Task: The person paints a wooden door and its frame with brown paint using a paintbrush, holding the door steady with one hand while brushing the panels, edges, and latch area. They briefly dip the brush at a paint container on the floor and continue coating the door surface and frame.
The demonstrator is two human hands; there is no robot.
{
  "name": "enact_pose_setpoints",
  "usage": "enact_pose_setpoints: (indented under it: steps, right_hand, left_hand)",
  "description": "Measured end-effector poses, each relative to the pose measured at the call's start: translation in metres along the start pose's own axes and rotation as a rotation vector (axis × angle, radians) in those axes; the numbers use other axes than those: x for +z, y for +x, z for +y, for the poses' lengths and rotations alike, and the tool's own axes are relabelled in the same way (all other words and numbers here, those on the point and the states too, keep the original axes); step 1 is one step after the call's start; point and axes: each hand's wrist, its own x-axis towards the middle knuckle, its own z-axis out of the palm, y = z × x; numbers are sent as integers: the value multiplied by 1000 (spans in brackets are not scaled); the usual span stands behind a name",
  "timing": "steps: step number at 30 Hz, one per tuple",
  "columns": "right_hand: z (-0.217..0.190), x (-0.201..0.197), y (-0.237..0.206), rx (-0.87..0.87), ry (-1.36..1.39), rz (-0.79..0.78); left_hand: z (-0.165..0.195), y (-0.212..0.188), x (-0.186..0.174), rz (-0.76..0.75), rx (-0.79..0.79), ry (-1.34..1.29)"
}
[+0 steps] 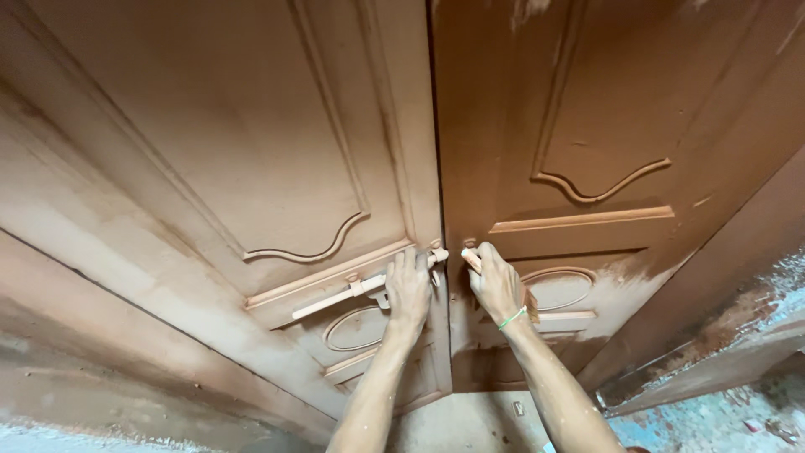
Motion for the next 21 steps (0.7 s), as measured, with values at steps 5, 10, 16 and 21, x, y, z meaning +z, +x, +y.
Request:
enact_pose_setpoints:
  steps: [5,10,16,21]
  right_hand:
    - [-8,-6,1,-58,-11,-2]
    - [-22,-13,5,-22,-30,-60]
    - [-35,-25,2,-80,-66,-93]
    - [-32,-38,-11,-214,20,-44]
  left_hand:
    - [6,6,-12,39,67,12]
    - [16,15,-24,-61,64,144]
    - [30,22,-42,-91,139,262]
    - [37,16,-55,-118,216,198]
